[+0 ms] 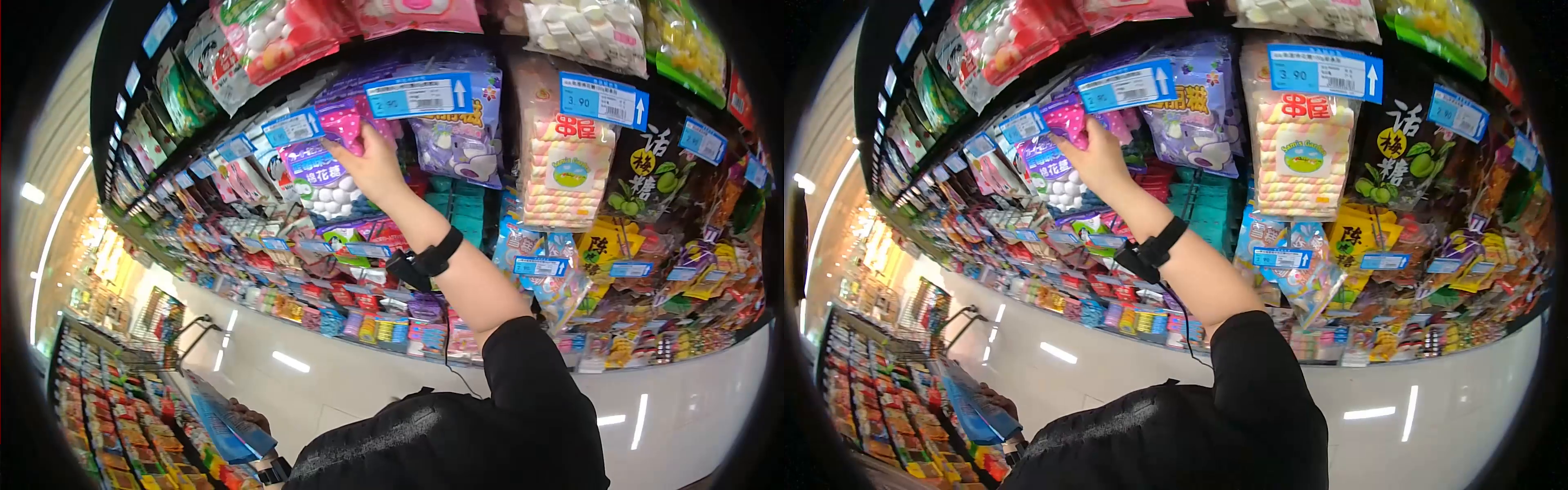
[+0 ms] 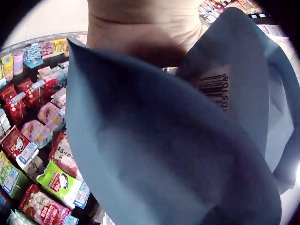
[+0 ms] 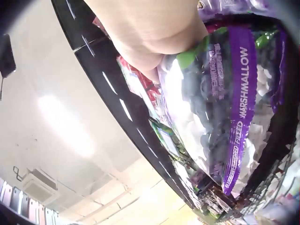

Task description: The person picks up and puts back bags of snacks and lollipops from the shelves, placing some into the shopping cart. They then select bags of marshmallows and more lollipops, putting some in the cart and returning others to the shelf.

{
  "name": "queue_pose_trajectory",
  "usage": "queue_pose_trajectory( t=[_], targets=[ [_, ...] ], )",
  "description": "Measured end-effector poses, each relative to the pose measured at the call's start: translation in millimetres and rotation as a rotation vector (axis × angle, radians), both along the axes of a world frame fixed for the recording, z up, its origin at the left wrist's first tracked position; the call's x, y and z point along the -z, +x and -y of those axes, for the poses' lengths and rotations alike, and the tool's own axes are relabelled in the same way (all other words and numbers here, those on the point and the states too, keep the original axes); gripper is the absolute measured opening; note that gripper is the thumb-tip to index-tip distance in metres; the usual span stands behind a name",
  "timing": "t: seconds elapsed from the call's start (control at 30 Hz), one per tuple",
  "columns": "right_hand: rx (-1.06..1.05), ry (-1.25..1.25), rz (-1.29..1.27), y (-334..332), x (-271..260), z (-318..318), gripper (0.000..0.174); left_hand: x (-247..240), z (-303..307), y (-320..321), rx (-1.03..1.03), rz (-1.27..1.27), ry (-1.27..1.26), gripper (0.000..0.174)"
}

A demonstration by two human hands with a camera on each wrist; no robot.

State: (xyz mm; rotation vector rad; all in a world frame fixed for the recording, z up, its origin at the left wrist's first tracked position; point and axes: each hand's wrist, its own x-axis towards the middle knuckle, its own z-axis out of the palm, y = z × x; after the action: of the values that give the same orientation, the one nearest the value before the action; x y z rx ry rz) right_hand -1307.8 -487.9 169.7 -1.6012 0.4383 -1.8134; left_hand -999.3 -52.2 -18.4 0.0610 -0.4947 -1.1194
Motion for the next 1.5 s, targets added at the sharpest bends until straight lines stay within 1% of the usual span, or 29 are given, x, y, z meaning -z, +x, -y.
queue_pose_trajectory(
  t=[0.07, 0.13, 0.17, 0.2, 0.27, 0.33, 0.4, 0.43, 0.47, 0.53, 0.6, 0.7, 0.83, 0.9, 1.0, 1.1, 1.23, 1.3, 1.33, 1.4, 1.43, 1.47, 1.5],
  targets=[
    [0.017, 0.040, 0.020, 10, -1, 7, 0.038, -15, -5, -2, 0.015, 0.041, -0.008, 0.051],
    [0.029, 0.089, 0.034, 13, 1, 9, 0.039, -34, -5, -13, -0.022, 0.077, 0.012, 0.050],
    [0.088, 0.094, 0.034, 13, 1, 9, 0.036, -42, -4, -16, -0.047, 0.079, 0.025, 0.050],
    [0.147, 0.099, 0.029, 13, 2, 10, 0.034, -43, -2, -13, -0.026, 0.120, -0.007, 0.051],
    [0.142, 0.089, 0.067, 12, 7, 14, 0.035, -52, -2, -21, -0.067, 0.092, 0.021, 0.052],
    [0.137, 0.083, 0.097, 10, 14, 17, 0.035, -64, 2, -32, -0.061, 0.140, 0.050, 0.052],
    [0.069, 0.112, -0.019, 4, 14, 12, 0.036, -72, 0, -39, -0.053, 0.180, 0.084, 0.053],
    [0.060, 0.076, 0.000, 6, 16, 9, 0.035, -74, -1, -42, -0.059, 0.182, 0.090, 0.053],
    [0.052, 0.081, 0.001, 6, 15, 4, 0.035, -75, -2, -44, -0.062, 0.183, 0.094, 0.052],
    [-0.086, 0.068, 0.097, 4, 10, -6, 0.033, -76, -2, -48, -0.064, 0.180, 0.095, 0.052],
    [-0.121, 0.066, 0.114, -1, 2, -12, 0.034, -75, -1, -52, -0.063, 0.174, 0.090, 0.052],
    [-0.002, 0.086, 0.128, -4, -6, -13, 0.036, -72, 2, -56, -0.053, 0.164, 0.077, 0.052],
    [0.018, 0.081, 0.102, -6, -9, -9, 0.034, -71, 10, -60, -0.028, 0.160, 0.063, 0.051],
    [0.077, 0.079, 0.039, -3, -7, -7, 0.035, -71, 12, -62, -0.019, 0.159, 0.058, 0.051],
    [0.071, 0.144, 0.033, 1, -7, -5, 0.037, -72, 12, -65, -0.011, 0.158, 0.052, 0.050],
    [0.126, 0.151, 0.039, 4, -6, -1, 0.038, -76, 11, -68, -0.030, 0.202, 0.086, 0.050],
    [0.103, 0.149, 0.057, 5, -4, 0, 0.039, -74, 7, -69, -0.011, 0.206, 0.089, 0.051],
    [0.149, 0.186, -0.012, 7, -4, 7, 0.036, -75, 4, -75, -0.110, 0.160, 0.179, 0.052],
    [0.144, 0.181, -0.020, 5, -2, 11, 0.036, -75, 2, -74, -0.116, 0.151, 0.175, 0.052],
    [0.063, 0.231, 0.002, -5, -2, 15, 0.036, -78, 3, -73, -0.102, 0.182, 0.239, 0.053],
    [0.177, 0.176, -0.005, 1, 2, 27, 0.035, -83, 2, -79, -0.241, 0.140, 0.387, 0.050],
    [0.253, 0.139, -0.008, 0, 0, 31, 0.036, -90, 8, -85, -0.248, 0.121, 0.381, 0.050],
    [0.314, 0.164, -0.066, -2, -4, 30, 0.037, -96, 15, -89, -0.305, 0.128, 0.480, 0.048]
  ],
)
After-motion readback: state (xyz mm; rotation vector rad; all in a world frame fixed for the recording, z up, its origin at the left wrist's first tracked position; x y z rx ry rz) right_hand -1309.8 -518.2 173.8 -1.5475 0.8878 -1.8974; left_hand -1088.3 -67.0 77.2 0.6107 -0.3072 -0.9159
